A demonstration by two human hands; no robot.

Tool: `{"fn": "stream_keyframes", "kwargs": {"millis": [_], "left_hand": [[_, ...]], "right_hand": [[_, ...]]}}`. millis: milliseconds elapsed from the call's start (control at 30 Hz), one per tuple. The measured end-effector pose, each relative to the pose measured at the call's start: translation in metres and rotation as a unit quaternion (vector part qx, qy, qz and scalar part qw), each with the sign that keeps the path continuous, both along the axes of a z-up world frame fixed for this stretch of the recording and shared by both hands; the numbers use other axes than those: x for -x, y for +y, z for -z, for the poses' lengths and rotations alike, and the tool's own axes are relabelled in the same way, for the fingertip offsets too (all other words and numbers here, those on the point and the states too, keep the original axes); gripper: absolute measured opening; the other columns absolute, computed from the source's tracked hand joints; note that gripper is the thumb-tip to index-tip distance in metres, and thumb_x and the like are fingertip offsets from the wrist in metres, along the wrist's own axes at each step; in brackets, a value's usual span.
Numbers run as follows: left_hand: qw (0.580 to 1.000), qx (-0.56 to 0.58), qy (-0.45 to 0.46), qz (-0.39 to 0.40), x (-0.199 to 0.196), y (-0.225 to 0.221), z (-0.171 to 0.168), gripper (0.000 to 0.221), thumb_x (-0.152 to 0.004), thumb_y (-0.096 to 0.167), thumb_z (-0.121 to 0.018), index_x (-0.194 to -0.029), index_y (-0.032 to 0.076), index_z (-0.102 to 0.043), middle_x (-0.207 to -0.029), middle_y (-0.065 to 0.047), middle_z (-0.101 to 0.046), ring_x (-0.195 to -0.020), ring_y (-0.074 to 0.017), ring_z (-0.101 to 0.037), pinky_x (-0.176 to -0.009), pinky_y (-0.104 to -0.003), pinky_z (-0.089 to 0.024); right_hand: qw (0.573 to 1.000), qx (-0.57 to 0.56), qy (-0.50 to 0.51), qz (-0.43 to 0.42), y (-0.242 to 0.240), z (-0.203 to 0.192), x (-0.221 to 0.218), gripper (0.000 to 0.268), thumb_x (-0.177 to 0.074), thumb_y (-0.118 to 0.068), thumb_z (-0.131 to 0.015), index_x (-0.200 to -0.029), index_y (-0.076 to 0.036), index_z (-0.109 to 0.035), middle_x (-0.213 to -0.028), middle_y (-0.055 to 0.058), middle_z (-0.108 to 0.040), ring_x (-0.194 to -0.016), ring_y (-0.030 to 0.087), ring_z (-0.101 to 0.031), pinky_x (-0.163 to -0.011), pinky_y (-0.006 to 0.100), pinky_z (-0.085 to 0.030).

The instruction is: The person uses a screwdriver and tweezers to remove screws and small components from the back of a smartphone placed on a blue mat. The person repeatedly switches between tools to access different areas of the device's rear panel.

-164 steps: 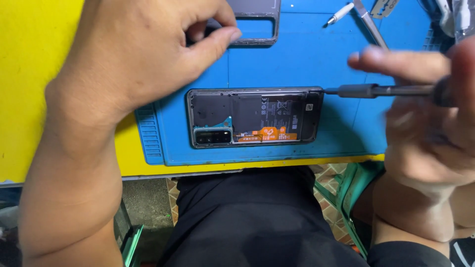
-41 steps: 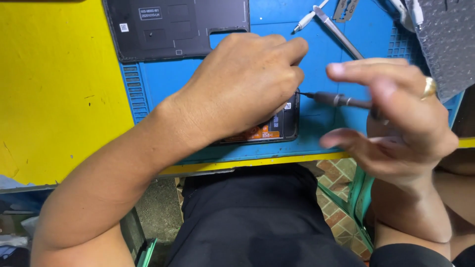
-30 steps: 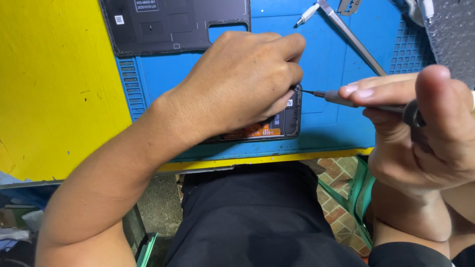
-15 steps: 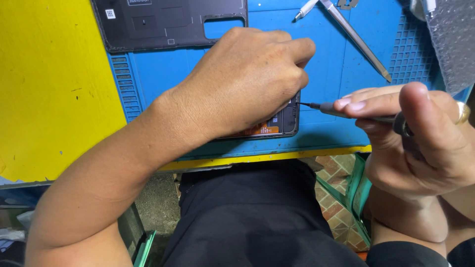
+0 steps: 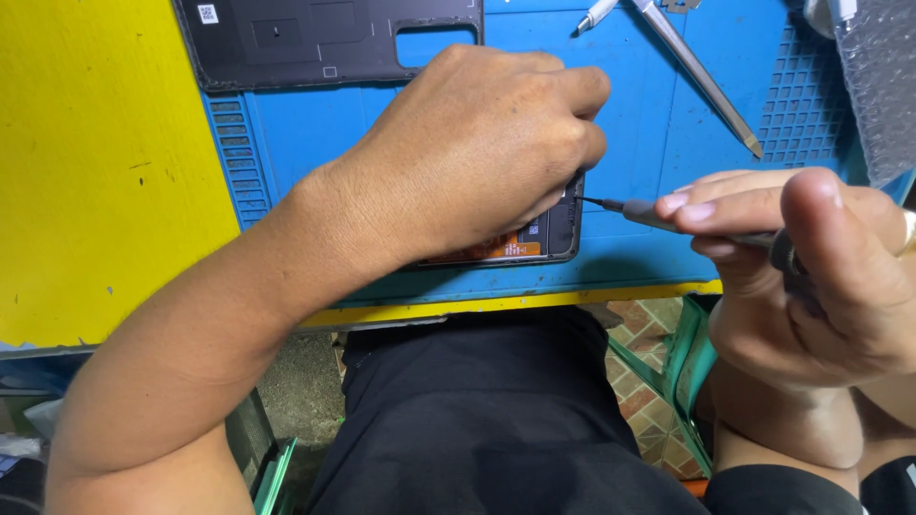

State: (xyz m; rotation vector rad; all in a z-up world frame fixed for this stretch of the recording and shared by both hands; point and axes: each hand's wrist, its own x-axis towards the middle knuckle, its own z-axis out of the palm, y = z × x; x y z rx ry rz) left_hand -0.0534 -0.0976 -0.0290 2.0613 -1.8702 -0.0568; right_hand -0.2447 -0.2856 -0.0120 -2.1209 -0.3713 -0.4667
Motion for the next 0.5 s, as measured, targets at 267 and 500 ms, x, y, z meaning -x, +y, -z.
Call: {"fn": "stream_keyframes", "kwargs": {"millis": [267,500], "left_hand": [[1.0,-0.003,-0.004,-0.006,0.002,0.003,0.001,0.018,-0.092,0.032,-0.074,-0.079,0.022,-0.069,-0.086,0.002,-0.06,-0.078,-0.0255,-0.066,-0.039,-0.045,-0.046],[0.999,0.019,-0.023,-0.016,0.004,0.002,0.003,0.017,-0.089,0.03,-0.074,-0.076,0.022,-0.066,-0.084,0.003,-0.06,-0.077,-0.0258,-0.065,-0.041,-0.045,-0.046]], "right_hand": [[0.997,0.072,0.019,-0.025,-0.01,-0.008,0.006,0.071,-0.113,0.026,-0.059,-0.167,-0.008,-0.027,-0.114,0.024,-0.066,-0.108,0.038,-0.074,-0.099,0.05,-0.068],[0.989,0.073,0.105,0.074,0.012,-0.022,0.008,0.034,-0.087,-0.014,-0.093,-0.102,-0.002,-0.065,-0.111,0.016,-0.064,-0.106,0.033,-0.072,-0.102,0.049,-0.064]]}}
